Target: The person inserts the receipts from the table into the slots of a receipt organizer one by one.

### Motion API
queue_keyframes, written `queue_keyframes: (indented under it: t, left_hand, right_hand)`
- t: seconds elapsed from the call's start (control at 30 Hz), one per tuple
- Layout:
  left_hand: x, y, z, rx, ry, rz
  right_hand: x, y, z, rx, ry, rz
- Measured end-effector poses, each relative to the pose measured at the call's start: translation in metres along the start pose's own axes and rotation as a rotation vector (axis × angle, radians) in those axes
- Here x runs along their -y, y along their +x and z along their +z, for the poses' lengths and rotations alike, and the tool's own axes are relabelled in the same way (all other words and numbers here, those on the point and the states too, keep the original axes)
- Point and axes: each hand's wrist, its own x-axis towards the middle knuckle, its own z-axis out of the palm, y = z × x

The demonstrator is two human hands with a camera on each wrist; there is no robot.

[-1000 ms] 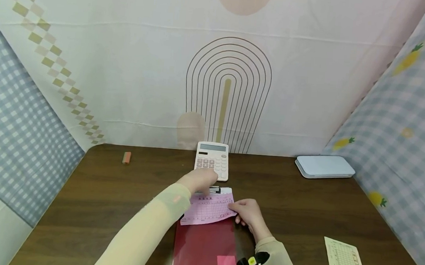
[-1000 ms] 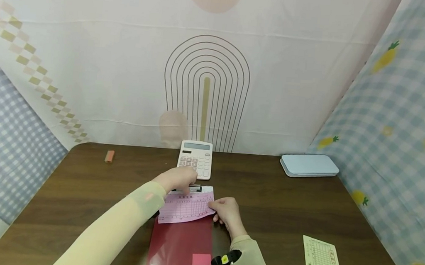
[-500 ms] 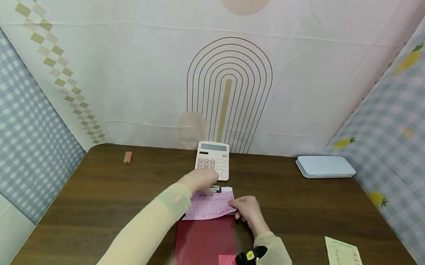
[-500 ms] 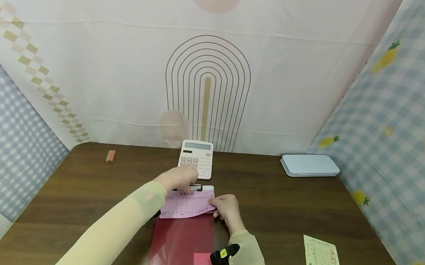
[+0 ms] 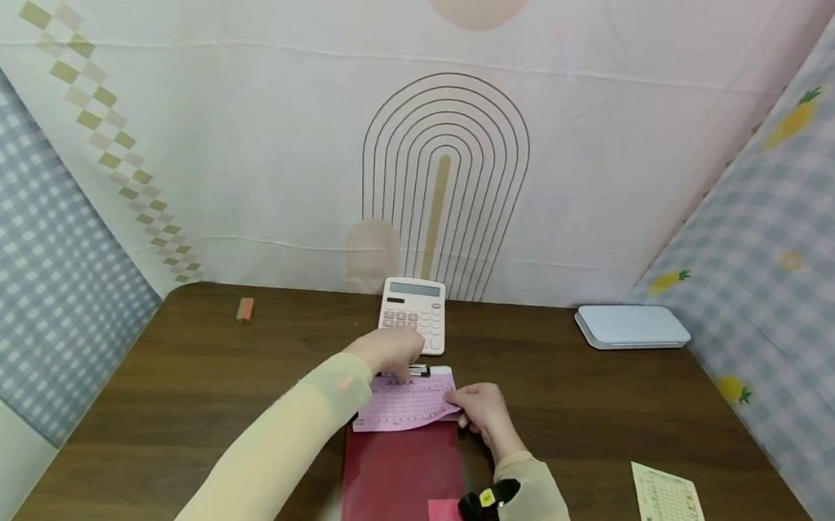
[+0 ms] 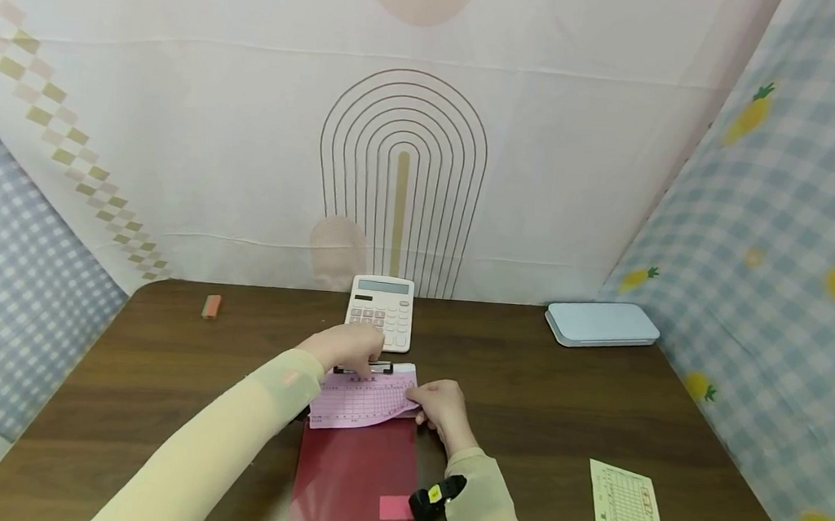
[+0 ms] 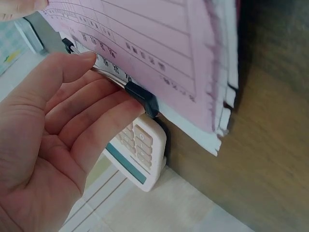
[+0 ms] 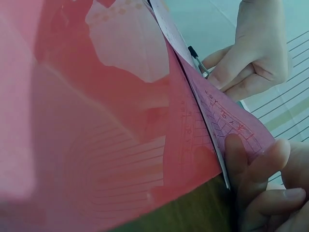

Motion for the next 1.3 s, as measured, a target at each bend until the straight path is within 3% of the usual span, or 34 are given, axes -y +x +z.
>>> queue_keyframes:
  t: [0.43,0.8,1.07,1.3]
  left_hand:
    - [0.001,0.000,-0.003,0.019,0.009,0.009]
    - [0.001,0.001,-0.002,0.011,-0.004,0.011]
    - [0.002,0.003,-0.001,0.015,0.006,-0.004]
    - [0.002,0.004,-0.001,0.017,-0.005,-0.001]
  right_hand:
    - [0.003,0.007,0.002,-0.020,0.001,0.003]
    - [0.000,0.013,-0.002,0.041,0.015,-0.012]
    - [0.000,0.015,-0.001,0.040,0.022,-0.006]
    - [0.001,0.013,-0.010,0.171,0.075,-0.038]
